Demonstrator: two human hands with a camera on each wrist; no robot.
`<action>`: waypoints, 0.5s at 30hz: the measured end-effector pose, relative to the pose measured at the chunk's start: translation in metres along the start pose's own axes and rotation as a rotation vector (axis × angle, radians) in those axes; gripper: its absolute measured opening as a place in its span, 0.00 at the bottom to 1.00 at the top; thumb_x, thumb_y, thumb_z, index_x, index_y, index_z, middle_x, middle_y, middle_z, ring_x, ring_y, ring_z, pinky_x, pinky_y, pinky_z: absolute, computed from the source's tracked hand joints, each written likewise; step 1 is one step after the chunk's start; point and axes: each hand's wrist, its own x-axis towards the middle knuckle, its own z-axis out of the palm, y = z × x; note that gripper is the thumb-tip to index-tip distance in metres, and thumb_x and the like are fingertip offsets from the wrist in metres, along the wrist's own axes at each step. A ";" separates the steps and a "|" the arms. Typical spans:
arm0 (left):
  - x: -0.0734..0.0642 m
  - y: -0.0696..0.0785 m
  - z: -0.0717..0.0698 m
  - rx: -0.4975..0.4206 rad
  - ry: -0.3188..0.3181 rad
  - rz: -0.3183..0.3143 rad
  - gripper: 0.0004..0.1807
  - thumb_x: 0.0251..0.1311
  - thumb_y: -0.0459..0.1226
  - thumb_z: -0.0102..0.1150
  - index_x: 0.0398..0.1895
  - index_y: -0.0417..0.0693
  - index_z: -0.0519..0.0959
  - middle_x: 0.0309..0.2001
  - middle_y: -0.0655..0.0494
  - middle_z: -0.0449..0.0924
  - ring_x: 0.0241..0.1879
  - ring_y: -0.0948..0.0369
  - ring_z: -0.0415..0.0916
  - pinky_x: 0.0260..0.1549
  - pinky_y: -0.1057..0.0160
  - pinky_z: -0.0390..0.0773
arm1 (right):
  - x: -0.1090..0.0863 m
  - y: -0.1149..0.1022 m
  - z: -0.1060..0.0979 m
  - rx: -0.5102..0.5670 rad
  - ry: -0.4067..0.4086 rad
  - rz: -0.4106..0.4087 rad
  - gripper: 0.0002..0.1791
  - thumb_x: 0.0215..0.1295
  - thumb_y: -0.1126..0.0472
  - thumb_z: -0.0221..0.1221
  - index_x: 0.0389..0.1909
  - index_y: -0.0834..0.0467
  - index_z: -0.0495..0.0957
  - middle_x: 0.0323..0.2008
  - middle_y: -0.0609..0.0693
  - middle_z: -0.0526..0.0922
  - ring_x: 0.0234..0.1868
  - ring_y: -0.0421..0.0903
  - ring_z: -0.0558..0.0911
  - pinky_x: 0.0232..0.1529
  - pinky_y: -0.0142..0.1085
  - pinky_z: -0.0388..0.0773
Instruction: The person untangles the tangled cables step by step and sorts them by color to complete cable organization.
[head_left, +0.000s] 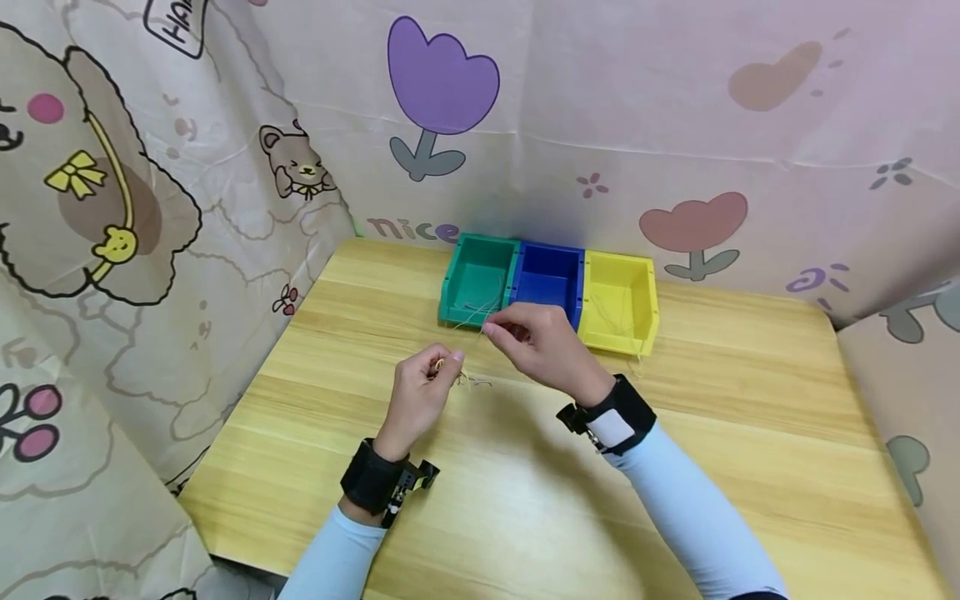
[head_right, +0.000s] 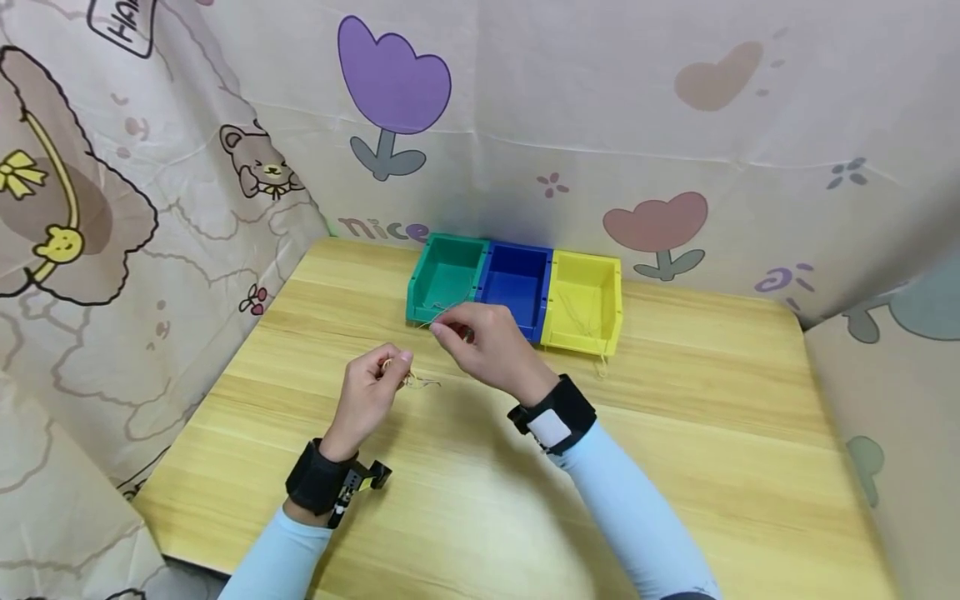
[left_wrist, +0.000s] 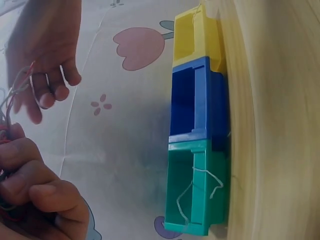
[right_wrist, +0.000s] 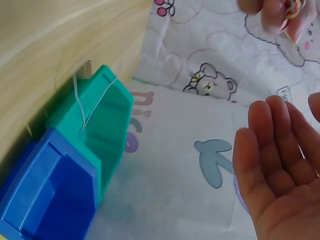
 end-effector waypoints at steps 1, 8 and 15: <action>0.000 0.001 0.001 -0.001 -0.003 0.003 0.13 0.66 0.34 0.50 0.22 0.40 0.74 0.13 0.58 0.60 0.11 0.62 0.53 0.12 0.68 0.52 | -0.002 -0.002 0.000 0.013 -0.005 -0.009 0.07 0.65 0.58 0.56 0.34 0.56 0.82 0.29 0.43 0.80 0.26 0.34 0.74 0.25 0.33 0.76; 0.004 0.004 0.008 -0.035 -0.031 -0.005 0.14 0.67 0.35 0.48 0.22 0.41 0.73 0.14 0.58 0.60 0.11 0.62 0.54 0.12 0.67 0.54 | -0.014 -0.014 0.008 0.077 -0.072 -0.029 0.07 0.65 0.57 0.56 0.32 0.53 0.82 0.25 0.41 0.80 0.27 0.32 0.75 0.26 0.31 0.76; 0.007 0.007 0.016 -0.090 -0.046 0.015 0.18 0.71 0.34 0.39 0.21 0.40 0.72 0.15 0.49 0.64 0.16 0.57 0.61 0.18 0.66 0.61 | -0.025 -0.016 0.014 0.105 -0.130 0.018 0.08 0.64 0.56 0.57 0.27 0.51 0.80 0.22 0.38 0.78 0.24 0.32 0.74 0.24 0.30 0.75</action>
